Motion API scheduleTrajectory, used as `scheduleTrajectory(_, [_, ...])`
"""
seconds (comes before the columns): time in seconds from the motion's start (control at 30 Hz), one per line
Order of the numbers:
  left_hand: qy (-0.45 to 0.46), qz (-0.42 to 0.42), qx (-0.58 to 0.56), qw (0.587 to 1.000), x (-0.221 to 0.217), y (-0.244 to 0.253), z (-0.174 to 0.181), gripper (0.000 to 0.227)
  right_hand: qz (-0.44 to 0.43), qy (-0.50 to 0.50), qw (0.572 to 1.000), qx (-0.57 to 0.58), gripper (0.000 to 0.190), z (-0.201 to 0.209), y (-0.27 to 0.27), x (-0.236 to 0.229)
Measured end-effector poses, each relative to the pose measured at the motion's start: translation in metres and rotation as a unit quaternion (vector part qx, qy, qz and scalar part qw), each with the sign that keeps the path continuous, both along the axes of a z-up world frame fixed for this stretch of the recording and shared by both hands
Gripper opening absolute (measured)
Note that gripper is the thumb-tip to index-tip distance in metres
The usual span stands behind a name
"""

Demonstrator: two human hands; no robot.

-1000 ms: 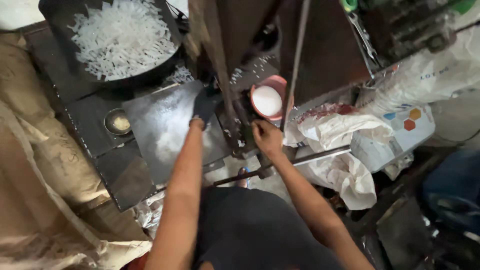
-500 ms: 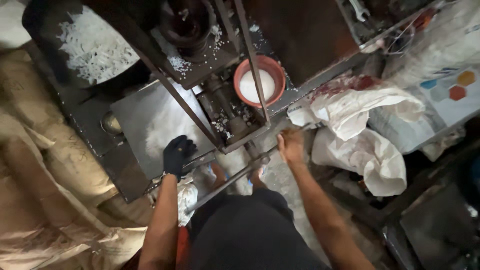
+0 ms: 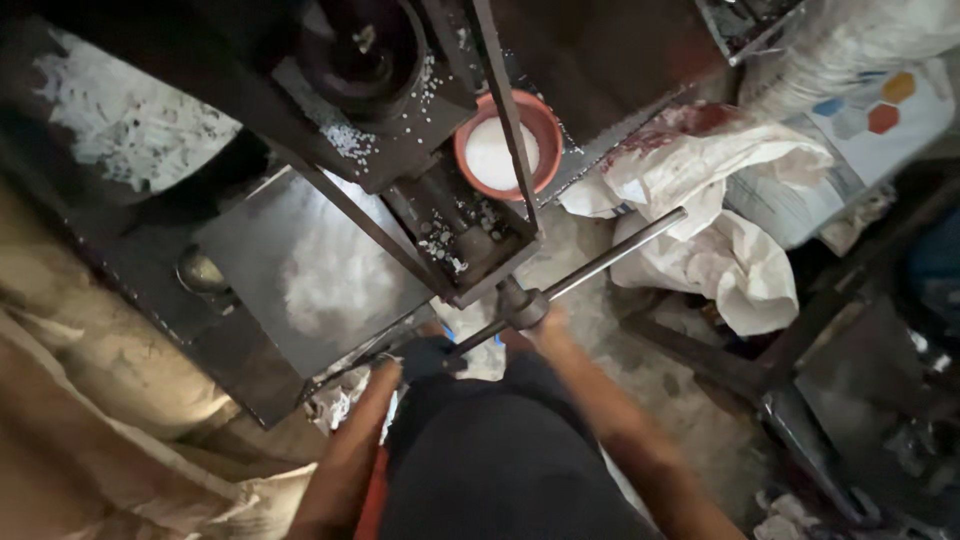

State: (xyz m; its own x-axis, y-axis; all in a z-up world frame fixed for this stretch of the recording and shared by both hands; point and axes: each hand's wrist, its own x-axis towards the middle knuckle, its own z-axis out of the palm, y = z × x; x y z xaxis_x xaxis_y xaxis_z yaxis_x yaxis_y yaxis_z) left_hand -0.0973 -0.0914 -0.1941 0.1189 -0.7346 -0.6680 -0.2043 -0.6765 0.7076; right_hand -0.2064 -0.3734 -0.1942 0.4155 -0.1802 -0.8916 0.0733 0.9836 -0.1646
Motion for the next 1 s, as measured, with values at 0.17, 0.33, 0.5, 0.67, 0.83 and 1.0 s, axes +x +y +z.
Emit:
scheduleTrajectory(0.17, [-0.1, -0.077, 0.107, 0.986, -0.021, -0.015, 0.009, 0.049, -0.14, 0.056, 0.935, -0.322, 0.076, 0.057, -0.196, 0.031])
scheduleTrajectory(0.33, [-0.107, -0.074, 0.168, 0.977, -0.031, 0.006, 0.051, 0.049, 0.059, 0.219, 0.931, -0.286, 0.06, 0.055, -0.255, 0.084])
scheduleTrajectory(0.5, [-0.048, 0.045, 0.142, 0.988, -0.021, -0.016, 0.095, 0.049, 0.015, 0.41, 0.854, -0.32, 0.039, 0.031, -0.263, 0.12])
scheduleTrajectory(0.67, [-0.058, 0.186, 0.063, 0.979, 0.001, -0.011, 0.146, 0.05, 0.062, 0.419, 0.828, -0.368, 0.049, 0.029, -0.255, 0.101])
scheduleTrajectory(0.83, [-0.128, 0.515, -0.187, 0.827, 0.042, -0.055, 0.192, 0.044, 0.269, 0.366, 0.673, -0.584, 0.06, 0.06, -0.242, 0.084])
scheduleTrajectory(1.0, [0.002, 0.726, -0.204, 0.657, 0.062, -0.123, 0.185, 0.022, 0.296, 0.234, 0.547, -0.747, 0.055, 0.112, -0.267, 0.088])
